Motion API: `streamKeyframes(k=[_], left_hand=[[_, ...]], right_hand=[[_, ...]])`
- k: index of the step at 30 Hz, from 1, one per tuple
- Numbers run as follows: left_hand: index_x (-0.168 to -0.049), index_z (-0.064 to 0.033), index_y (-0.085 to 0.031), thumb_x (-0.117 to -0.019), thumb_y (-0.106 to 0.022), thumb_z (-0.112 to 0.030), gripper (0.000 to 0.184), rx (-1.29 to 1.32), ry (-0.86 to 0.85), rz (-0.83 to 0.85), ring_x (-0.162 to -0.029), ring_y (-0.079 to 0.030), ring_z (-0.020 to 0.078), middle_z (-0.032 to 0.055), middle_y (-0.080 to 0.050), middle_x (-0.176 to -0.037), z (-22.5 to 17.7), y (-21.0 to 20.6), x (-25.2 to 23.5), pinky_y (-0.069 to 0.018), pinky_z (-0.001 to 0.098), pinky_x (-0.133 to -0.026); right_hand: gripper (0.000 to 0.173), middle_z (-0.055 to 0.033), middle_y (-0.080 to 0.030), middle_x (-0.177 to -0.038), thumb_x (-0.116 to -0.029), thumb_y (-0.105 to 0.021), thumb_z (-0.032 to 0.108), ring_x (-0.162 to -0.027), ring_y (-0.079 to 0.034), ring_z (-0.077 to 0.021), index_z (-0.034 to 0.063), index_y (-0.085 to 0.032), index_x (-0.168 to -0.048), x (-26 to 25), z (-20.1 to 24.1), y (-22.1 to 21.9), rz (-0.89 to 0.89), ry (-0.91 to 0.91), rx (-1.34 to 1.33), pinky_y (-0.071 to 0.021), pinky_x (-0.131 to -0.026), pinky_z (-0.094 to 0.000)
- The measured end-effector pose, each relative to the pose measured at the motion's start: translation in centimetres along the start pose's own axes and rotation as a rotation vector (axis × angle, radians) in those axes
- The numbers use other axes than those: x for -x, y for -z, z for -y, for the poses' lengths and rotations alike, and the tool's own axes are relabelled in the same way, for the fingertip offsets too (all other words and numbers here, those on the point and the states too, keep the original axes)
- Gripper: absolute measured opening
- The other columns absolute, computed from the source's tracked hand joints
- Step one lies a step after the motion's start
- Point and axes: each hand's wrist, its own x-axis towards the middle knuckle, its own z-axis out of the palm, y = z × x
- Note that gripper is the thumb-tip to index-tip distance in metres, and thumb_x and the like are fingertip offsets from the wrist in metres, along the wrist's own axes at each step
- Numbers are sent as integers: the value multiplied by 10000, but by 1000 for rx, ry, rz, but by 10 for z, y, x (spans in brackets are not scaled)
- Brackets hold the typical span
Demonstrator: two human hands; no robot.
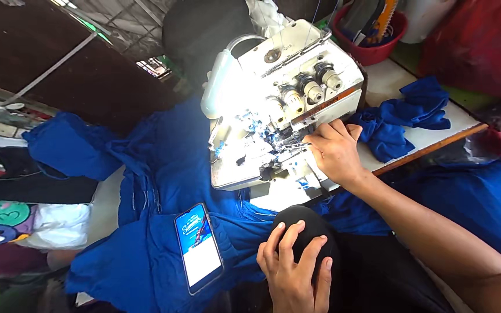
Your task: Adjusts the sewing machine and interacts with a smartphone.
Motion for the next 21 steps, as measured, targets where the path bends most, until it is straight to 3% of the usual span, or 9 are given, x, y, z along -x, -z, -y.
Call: streamKeyframes(k=[21], left_hand=[[-1070, -365, -722, -1028, -427, -516, 334, 5, 16, 19, -1401, -368, 211, -31, -597, -1361, -2, 2, 0, -249, 429, -1079]], right_hand=[[193, -80, -647, -902, -895, -625, 40, -905, -591, -307, 129, -783, -960, -4, 7, -11, -23, 35, 30, -378, -824, -539]])
